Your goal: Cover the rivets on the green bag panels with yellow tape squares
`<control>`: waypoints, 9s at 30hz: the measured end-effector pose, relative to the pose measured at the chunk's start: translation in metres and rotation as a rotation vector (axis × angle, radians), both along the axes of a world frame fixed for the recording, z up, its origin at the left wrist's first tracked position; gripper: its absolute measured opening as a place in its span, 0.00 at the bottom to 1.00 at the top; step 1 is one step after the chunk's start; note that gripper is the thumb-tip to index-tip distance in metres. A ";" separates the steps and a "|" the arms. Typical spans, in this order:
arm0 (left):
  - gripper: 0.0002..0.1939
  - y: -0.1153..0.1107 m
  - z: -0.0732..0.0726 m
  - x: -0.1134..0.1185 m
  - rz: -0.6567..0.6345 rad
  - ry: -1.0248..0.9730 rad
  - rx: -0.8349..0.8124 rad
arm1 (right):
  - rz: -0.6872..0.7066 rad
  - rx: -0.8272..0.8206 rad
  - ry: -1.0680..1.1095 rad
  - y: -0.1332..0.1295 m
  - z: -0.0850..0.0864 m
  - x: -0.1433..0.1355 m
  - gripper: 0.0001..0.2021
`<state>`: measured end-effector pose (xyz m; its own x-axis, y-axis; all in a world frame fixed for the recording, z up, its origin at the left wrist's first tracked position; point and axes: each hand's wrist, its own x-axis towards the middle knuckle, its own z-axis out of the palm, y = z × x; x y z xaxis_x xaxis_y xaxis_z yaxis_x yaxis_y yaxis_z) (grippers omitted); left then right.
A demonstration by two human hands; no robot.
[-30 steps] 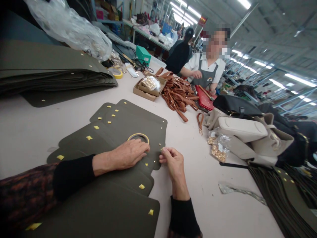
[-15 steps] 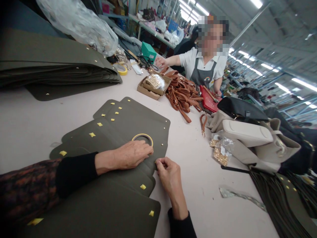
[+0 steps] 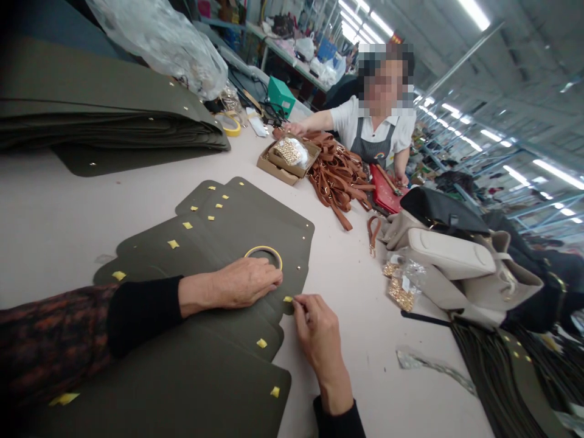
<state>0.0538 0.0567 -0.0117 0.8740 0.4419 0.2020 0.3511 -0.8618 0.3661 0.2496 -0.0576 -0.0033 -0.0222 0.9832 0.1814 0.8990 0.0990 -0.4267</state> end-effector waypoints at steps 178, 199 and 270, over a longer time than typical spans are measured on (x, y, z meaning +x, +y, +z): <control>0.05 0.042 0.005 0.031 0.055 0.050 0.176 | -0.268 0.001 0.135 0.085 -0.019 0.016 0.13; 0.09 0.076 0.003 0.016 0.423 0.020 0.162 | -0.297 -0.042 0.118 0.083 -0.019 0.011 0.11; 0.08 0.076 -0.003 0.023 0.329 0.062 0.116 | -0.368 0.039 0.362 0.108 -0.021 0.026 0.17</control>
